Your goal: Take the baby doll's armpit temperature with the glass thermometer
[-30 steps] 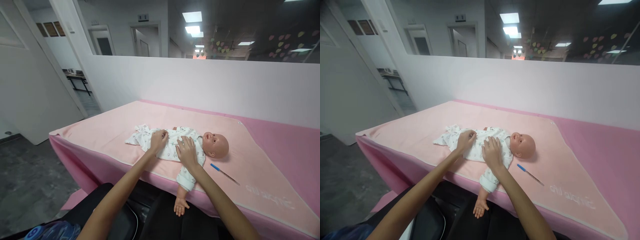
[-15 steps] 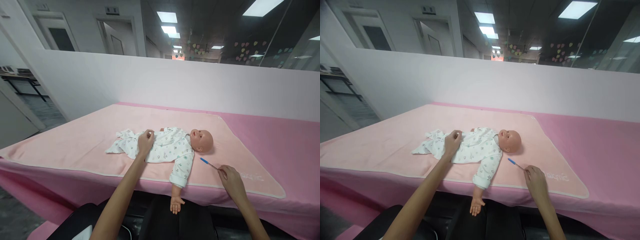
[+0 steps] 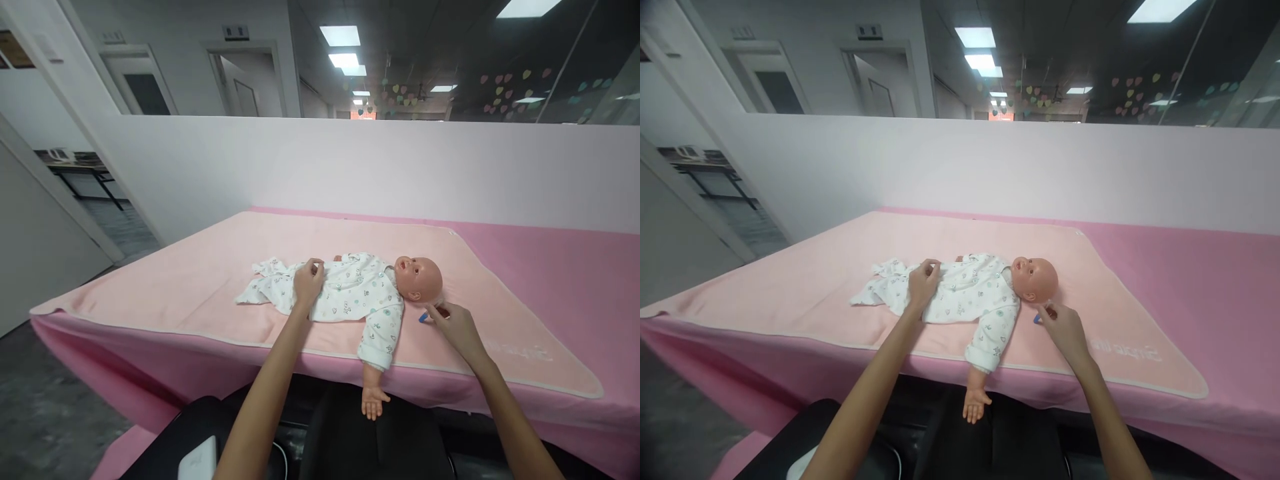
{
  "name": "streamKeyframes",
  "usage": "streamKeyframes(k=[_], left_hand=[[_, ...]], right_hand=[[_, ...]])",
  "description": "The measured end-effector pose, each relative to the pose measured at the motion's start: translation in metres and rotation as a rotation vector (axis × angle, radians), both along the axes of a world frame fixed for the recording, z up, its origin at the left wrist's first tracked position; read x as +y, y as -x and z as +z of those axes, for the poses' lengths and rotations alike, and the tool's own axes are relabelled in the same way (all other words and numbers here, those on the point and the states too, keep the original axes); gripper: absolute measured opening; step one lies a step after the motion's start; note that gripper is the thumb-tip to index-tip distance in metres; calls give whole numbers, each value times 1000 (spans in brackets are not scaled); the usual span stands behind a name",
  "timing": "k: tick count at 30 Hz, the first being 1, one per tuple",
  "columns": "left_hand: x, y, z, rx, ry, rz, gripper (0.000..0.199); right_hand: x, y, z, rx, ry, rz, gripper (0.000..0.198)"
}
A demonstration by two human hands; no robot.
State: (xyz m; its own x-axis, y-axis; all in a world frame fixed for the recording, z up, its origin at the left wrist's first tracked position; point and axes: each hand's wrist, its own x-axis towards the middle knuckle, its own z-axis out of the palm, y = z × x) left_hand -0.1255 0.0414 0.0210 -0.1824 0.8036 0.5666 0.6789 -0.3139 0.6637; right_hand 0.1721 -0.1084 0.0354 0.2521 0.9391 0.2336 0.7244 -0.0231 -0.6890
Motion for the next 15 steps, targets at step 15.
streamKeyframes(k=[15], left_hand=[[3, 1, 1, 45, 36, -10, 22]], right_hand=[[-4, -27, 98, 343, -98, 338, 32]])
